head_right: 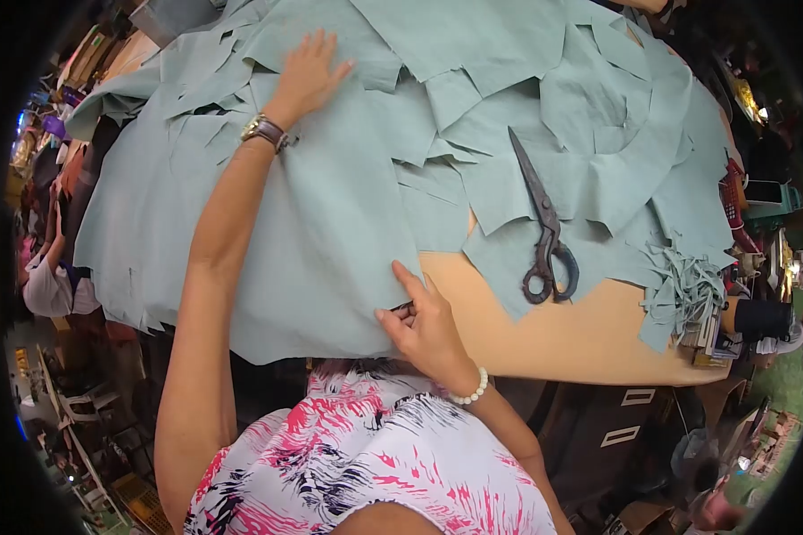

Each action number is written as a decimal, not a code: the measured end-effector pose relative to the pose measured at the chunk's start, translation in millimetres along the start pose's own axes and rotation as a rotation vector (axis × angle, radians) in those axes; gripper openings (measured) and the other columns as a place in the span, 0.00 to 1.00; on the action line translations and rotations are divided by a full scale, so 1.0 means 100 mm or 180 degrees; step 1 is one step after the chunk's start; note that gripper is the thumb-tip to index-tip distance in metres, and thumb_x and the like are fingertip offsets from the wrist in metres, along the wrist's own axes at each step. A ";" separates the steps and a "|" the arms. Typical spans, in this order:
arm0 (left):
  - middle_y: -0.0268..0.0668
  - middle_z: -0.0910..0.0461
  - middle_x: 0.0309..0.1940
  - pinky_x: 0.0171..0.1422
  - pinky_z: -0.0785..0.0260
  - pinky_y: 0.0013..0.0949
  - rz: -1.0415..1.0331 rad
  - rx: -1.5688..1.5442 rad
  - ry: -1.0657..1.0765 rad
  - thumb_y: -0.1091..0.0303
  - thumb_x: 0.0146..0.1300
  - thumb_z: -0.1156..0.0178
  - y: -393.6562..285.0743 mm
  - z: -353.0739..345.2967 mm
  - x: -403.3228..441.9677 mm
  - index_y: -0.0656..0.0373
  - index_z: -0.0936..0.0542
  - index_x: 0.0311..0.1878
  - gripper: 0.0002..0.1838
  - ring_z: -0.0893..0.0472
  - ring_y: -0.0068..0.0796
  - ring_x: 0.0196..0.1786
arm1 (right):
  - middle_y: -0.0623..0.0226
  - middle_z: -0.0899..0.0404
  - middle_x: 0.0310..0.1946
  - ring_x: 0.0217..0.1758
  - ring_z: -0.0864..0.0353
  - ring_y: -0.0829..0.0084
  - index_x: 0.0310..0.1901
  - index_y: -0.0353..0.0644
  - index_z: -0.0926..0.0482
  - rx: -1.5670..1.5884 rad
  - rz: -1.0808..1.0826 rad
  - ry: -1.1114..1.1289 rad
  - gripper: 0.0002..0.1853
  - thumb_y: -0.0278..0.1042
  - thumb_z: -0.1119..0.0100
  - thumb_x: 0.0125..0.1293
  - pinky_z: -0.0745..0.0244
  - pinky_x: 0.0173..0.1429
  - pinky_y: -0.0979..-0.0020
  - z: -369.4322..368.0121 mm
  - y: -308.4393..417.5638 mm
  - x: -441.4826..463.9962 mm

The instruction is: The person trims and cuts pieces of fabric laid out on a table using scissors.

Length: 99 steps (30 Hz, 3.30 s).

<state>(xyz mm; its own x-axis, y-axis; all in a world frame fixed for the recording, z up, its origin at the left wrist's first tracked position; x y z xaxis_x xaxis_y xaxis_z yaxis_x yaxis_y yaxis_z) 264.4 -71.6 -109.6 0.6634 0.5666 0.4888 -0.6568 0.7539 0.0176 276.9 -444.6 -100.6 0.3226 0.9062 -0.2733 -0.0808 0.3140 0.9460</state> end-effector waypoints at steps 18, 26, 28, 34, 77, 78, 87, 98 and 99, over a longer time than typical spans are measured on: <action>0.45 0.42 0.64 0.66 0.52 0.52 -0.0441 -0.0576 0.0616 0.50 0.61 0.50 -0.96 0.75 -1.51 0.58 0.38 0.63 0.31 0.45 0.46 0.67 | 0.55 0.25 0.32 0.34 0.25 0.53 0.40 0.35 0.28 -0.3800 0.0575 -0.1702 0.13 0.25 0.44 0.52 0.31 0.38 0.60 1.33 -0.11 -0.19; 0.48 0.38 0.61 0.66 0.51 0.52 -0.0762 -0.1478 0.0659 0.53 0.54 0.42 -1.29 1.27 -1.81 0.62 0.33 0.58 0.31 0.40 0.47 0.65 | 0.74 0.31 0.19 0.21 0.33 0.85 0.32 0.35 0.30 -0.1201 -0.0546 -0.0505 0.08 0.26 0.41 0.54 0.38 0.23 0.81 1.77 0.00 -0.20; 0.48 0.34 0.58 0.64 0.44 0.48 -0.1059 -0.1824 0.0856 0.58 0.51 0.40 -1.52 1.45 -2.00 0.64 0.28 0.52 0.27 0.37 0.46 0.63 | 0.74 0.30 0.21 0.22 0.32 0.84 0.32 0.36 0.30 -0.0681 -0.0488 -0.0485 0.08 0.25 0.42 0.54 0.37 0.24 0.81 1.58 0.05 -0.46; 0.44 0.27 0.50 0.55 0.33 0.39 -0.1060 -0.1459 0.0566 0.67 0.47 0.40 -1.72 1.26 -2.23 0.64 0.26 0.45 0.20 0.28 0.42 0.54 | 0.73 0.30 0.18 0.17 0.30 0.84 0.27 0.40 0.33 0.0440 -0.1064 -0.0018 0.13 0.26 0.35 0.52 0.36 0.22 0.82 0.98 -0.03 -0.98; 0.38 0.22 0.37 0.48 0.30 0.38 -0.1002 -0.1703 -0.0122 0.72 0.45 0.45 -1.94 1.33 -2.28 0.62 0.21 0.36 0.12 0.22 0.34 0.44 | 0.73 0.36 0.15 0.20 0.39 0.80 0.22 0.37 0.31 -0.0180 -0.1021 0.0367 0.23 0.46 0.29 0.41 0.43 0.25 0.77 0.56 -0.22 -1.15; 0.38 0.22 0.37 0.48 0.30 0.38 -0.1000 -0.1708 -0.0126 0.72 0.45 0.44 -1.94 1.33 -2.28 0.62 0.21 0.36 0.12 0.22 0.34 0.44 | 0.73 0.36 0.15 0.20 0.39 0.80 0.22 0.37 0.31 -0.0201 -0.1019 0.0373 0.23 0.46 0.28 0.41 0.43 0.25 0.77 0.55 -0.21 -1.14; 0.38 0.22 0.37 0.48 0.30 0.37 -0.1012 -0.1700 -0.0169 0.72 0.46 0.44 -1.93 1.32 -2.29 0.62 0.21 0.35 0.11 0.22 0.34 0.43 | 0.75 0.37 0.15 0.20 0.42 0.84 0.22 0.38 0.32 -0.0167 -0.0968 0.0303 0.23 0.46 0.28 0.43 0.45 0.24 0.79 0.55 -0.23 -1.16; 0.39 0.22 0.38 0.49 0.31 0.37 -0.1001 -0.1702 -0.0200 0.73 0.46 0.44 -1.93 1.31 -2.29 0.62 0.21 0.36 0.11 0.22 0.35 0.43 | 0.80 0.40 0.14 0.19 0.45 0.87 0.21 0.39 0.33 0.0158 -0.1094 0.0188 0.19 0.38 0.28 0.46 0.49 0.22 0.80 0.54 -0.30 -1.26; 0.39 0.22 0.38 0.49 0.31 0.38 -0.0983 -0.1701 -0.0181 0.73 0.46 0.44 -1.93 1.32 -2.29 0.62 0.21 0.37 0.12 0.22 0.35 0.44 | 0.80 0.40 0.14 0.19 0.45 0.87 0.21 0.39 0.33 0.0198 -0.1109 0.0173 0.20 0.38 0.28 0.47 0.50 0.22 0.80 0.54 -0.32 -1.27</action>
<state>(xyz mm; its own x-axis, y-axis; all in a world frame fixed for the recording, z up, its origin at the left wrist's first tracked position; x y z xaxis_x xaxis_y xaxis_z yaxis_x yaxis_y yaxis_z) 191.3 -390.7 -110.1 0.7645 0.2880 0.5767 -0.1574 0.9509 -0.2663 289.4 -584.7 -86.4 0.2699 0.7621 -0.5886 0.0835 0.5904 0.8028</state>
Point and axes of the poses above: each hand's wrist, its own x-axis towards the middle knuckle, its own z-axis out of the back of the hand, y = z × x, the point moved 2 cm from there along x, towards the middle knuckle
